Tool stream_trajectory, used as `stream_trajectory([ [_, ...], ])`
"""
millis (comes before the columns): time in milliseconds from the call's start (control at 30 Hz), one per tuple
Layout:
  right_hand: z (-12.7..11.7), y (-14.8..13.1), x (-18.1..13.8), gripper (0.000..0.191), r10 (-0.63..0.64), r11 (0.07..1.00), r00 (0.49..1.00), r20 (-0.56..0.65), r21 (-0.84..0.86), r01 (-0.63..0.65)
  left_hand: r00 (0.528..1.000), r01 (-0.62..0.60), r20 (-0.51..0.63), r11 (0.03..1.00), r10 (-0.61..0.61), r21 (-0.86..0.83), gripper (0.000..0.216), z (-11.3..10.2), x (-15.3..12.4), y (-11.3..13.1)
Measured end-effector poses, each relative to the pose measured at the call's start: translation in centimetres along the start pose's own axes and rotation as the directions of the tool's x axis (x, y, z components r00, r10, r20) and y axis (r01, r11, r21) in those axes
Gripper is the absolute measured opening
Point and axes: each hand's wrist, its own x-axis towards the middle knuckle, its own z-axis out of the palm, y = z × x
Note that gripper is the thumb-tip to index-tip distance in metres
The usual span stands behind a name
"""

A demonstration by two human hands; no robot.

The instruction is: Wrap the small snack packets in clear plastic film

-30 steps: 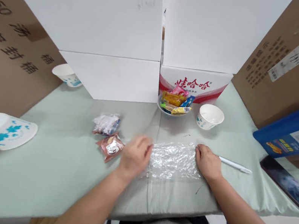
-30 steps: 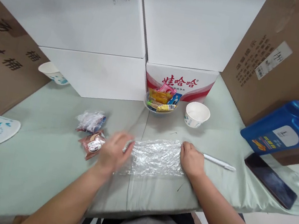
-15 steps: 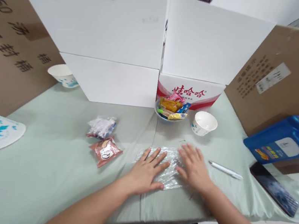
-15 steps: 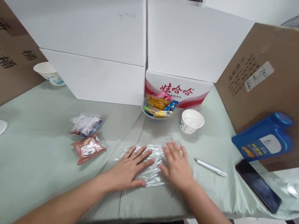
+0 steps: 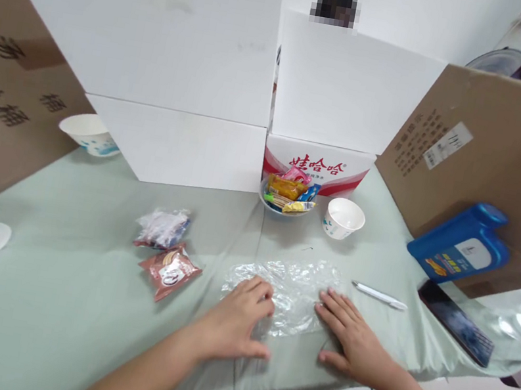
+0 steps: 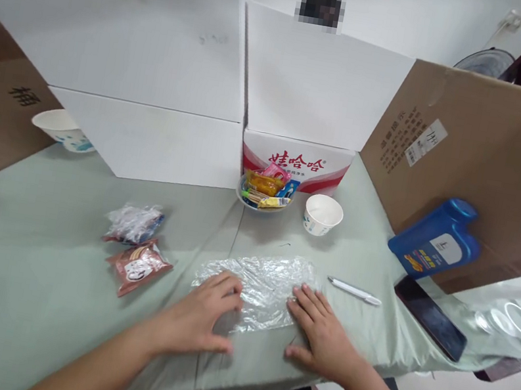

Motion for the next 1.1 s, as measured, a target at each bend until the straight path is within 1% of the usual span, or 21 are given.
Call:
stream_trajectory([
  [67,0.3,-0.1,-2.1,0.07,0.046,0.999,0.999,0.016,0.008,-0.046,0.996,-0.012,0.092,1.0,0.013,-0.019,0.044,0.1,-0.3,0.5],
  [200,0.8,0.0,-4.9,0.058,0.101,0.995,0.994,-0.039,0.021,-0.101,0.988,-0.029,0.15,0.999,0.034,-0.036,0.017,-0.1,-0.7,0.0],
  [333,0.8,0.3,-5.2,0.029,0.128,0.991,0.973,-0.191,0.065,-0.117,0.983,-0.026,0.177,0.995,0.042,-0.094,0.014,-1.7,-0.7,-0.3],
  [433,0.4,0.3,-4.6,0.02,0.123,0.989,0.948,-0.293,0.118,-0.092,0.986,-0.004,0.165,0.98,0.037,-0.198,0.01,-2.9,-0.7,-0.5],
  [467,0.2,0.2,-4.4,0.019,0.131,0.986,0.938,-0.32,0.142,-0.09,0.988,0.03,0.155,0.972,0.007,-0.232,0.008,-3.1,-0.7,-0.6],
  [533,-0.2,0.1,-3.8,0.016,0.194,0.972,0.909,-0.37,0.199,-0.126,0.987,0.133,0.128,0.954,-0.102,-0.267,0.011,-3.3,-0.7,-0.9],
  [600,-0.4,0.2,-3.0,0.016,0.317,0.94,0.857,-0.407,0.252,-0.228,0.973,0.227,0.09,0.939,-0.21,-0.258,0.016,-3.2,-0.6,-1.2],
  [667,-0.4,0.5,-1.9,0.018,0.443,0.893,0.796,-0.412,0.287,-0.348,0.96,0.277,0.029,0.935,-0.277,-0.224,0.018,-2.9,-0.4,-1.5],
  [700,-0.3,0.7,-1.2,0.019,0.487,0.871,0.772,-0.409,0.29,-0.396,0.953,0.296,-0.001,0.934,-0.302,-0.203,0.017,-2.6,-0.2,-1.6],
  [767,0.0,1.2,0.1,0.021,0.53,0.848,0.745,-0.405,0.26,-0.462,0.933,0.343,-0.061,0.928,-0.355,-0.142,0.015,-2.0,0.3,-1.8],
  [833,0.4,1.6,1.2,0.023,0.538,0.84,0.746,-0.393,0.168,-0.517,0.907,0.403,-0.109,0.914,-0.406,-0.052,0.013,-1.3,0.8,-2.1],
  [900,1.0,1.9,2.0,0.025,0.537,0.828,0.771,-0.342,0.04,-0.559,0.891,0.444,-0.13,0.894,-0.436,0.049,0.011,-0.6,1.1,-2.6],
  [967,1.5,1.9,2.3,0.025,0.532,0.817,0.794,-0.294,-0.068,-0.573,0.883,0.465,-0.144,0.876,-0.447,0.129,0.011,-0.1,1.4,-3.0],
  [1033,1.9,1.7,2.2,0.025,0.518,0.812,0.799,-0.304,-0.119,-0.572,0.867,0.49,-0.197,0.856,-0.458,0.167,0.012,0.2,1.4,-3.4],
  [1100,2.0,1.5,1.9,0.024,0.498,0.813,0.787,-0.364,-0.12,-0.57,0.836,0.515,-0.306,0.844,-0.456,0.148,0.014,0.4,1.2,-3.7],
])
